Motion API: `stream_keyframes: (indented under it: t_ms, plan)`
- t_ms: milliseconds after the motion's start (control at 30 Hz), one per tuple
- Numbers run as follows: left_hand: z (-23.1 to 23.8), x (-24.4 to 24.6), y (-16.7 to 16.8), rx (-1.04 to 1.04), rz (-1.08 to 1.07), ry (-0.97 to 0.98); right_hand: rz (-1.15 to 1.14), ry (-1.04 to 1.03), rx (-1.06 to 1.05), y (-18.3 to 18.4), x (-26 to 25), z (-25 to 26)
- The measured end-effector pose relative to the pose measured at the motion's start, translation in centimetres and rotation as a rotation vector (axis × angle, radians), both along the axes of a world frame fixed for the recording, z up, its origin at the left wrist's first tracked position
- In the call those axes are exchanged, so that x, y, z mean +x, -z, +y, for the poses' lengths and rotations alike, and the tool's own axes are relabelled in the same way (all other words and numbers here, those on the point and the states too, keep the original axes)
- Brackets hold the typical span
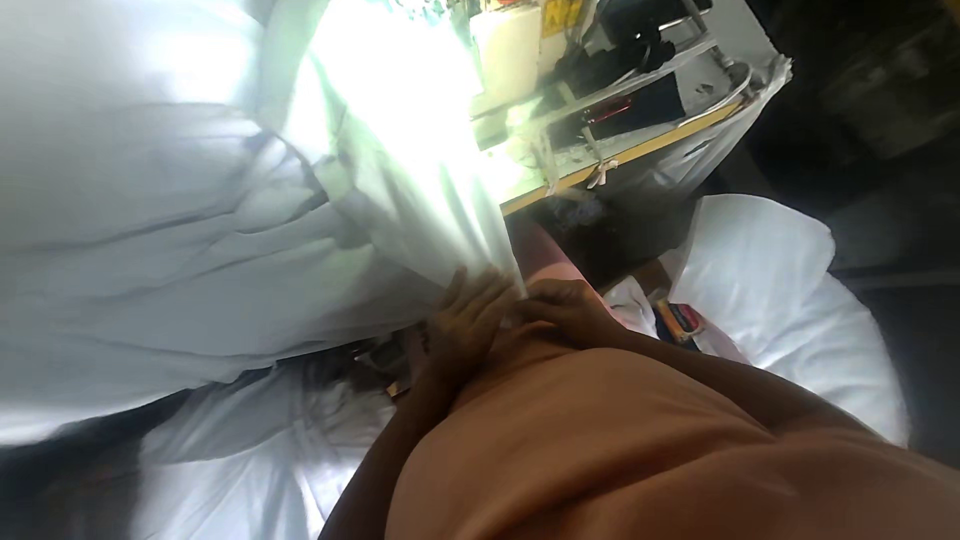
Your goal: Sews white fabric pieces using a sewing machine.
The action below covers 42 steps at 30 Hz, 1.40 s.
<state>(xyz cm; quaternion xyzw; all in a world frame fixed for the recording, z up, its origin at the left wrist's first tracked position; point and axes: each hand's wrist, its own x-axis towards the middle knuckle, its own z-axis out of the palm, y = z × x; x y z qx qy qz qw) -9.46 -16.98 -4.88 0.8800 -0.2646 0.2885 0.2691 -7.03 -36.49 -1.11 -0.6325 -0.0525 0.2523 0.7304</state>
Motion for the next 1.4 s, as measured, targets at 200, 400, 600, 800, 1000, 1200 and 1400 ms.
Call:
stream_keyframes:
  t_ms: [200,400,600,800,1000,1200,1400]
  plan:
    - [-0.2,-0.2,-0.1,-0.013,0.001,-0.004,-0.053,-0.018,-0.006,0.1,-0.2,-0.1]
    - [-0.4,-0.3,-0.1,-0.044,-0.020,-0.002,0.114,-0.088,0.137,0.2,-0.3,-0.7]
    - [-0.5,-0.1,0.0,-0.043,0.004,0.014,0.207,-0.233,0.299,1.1,0.2,-1.6]
    - [-0.3,0.0,0.4,-0.063,0.064,0.020,0.387,-0.272,0.336,1.7,0.7,-1.6]
    - [-0.1,0.4,1.0,-0.204,0.091,-0.050,0.190,-0.360,0.315,1.3,1.7,-0.7]
    - [2.6,2.0,-6.5,-0.509,0.039,-0.236,-0.464,-0.435,-0.139,0.3,6.9,2.9]
    - [6.4,8.7,-15.5,-0.375,-0.369,-0.226,-0.867,-0.150,-0.325,-2.8,14.9,8.1]
